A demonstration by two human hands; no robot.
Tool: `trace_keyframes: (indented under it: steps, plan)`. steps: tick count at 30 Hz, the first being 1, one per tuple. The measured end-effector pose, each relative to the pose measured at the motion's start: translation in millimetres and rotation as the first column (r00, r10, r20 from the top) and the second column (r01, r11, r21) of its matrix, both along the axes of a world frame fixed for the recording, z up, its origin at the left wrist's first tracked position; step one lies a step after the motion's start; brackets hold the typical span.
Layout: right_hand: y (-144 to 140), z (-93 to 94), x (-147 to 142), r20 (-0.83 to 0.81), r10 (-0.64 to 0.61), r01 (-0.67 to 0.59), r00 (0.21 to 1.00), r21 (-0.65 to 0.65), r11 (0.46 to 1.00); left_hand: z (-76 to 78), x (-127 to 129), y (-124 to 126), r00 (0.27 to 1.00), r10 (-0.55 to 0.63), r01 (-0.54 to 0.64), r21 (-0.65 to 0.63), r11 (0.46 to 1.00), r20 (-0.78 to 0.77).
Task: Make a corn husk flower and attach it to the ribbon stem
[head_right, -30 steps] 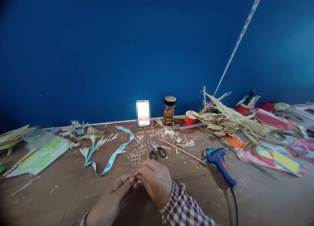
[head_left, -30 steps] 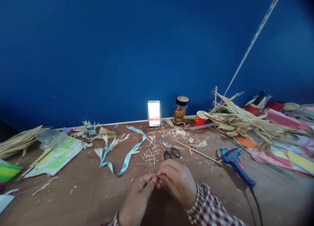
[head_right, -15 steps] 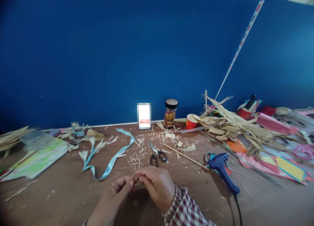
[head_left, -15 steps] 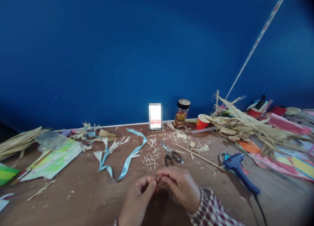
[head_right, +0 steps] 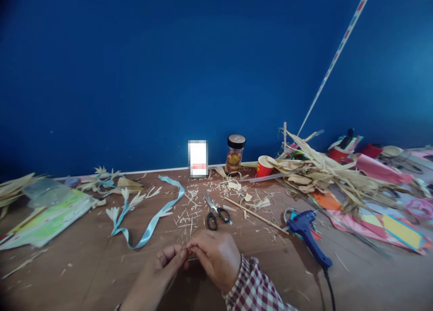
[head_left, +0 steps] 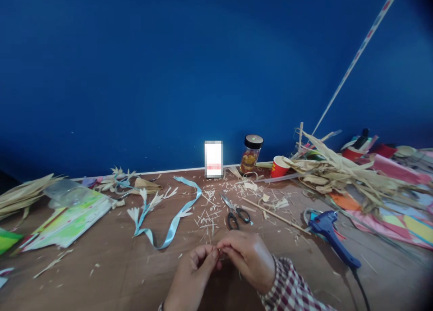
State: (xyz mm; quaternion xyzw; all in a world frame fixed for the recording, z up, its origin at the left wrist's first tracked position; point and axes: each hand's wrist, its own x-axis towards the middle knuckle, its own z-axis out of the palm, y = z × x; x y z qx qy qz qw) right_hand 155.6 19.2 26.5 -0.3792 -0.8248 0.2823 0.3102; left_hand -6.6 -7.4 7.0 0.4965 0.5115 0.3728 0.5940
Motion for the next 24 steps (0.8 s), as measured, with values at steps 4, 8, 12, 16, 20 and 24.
trace_keyframes:
  steps: [4,8,12,16,20,24]
  plan:
    - [0.8,-1.8,-1.1,-0.024,-0.021,0.021,0.999,-0.015,1.0,-1.2,0.7,0.6,0.999,0.003,-0.003,-0.007,1.0,0.032]
    - [1.3,-3.3,-1.2,-0.039,-0.037,0.036,0.999,-0.028,0.999,-1.2,0.4,0.3,0.999,0.003,-0.002,-0.024,1.0,0.048]
    - [1.1,-4.1,-0.5,-0.045,-0.024,0.022,0.999,-0.045,0.999,-0.6,0.4,1.2,1.0,0.02,-0.02,-0.009,1.0,0.01]
    - [1.0,-4.3,-0.3,-0.035,0.006,-0.007,0.999,-0.046,0.999,0.3,1.1,0.8,0.999,0.042,-0.042,0.01,0.999,-0.019]
    - [1.5,-4.1,0.0,-0.022,0.02,-0.021,1.0,-0.045,0.999,-0.1,2.8,-1.1,0.998,0.061,-0.061,-0.005,0.998,-0.029]
    - [2.2,-2.9,0.4,-0.033,-0.016,0.014,0.999,-0.052,0.999,-1.7,3.2,-1.0,0.999,0.046,-0.046,-0.008,0.999,-0.004]
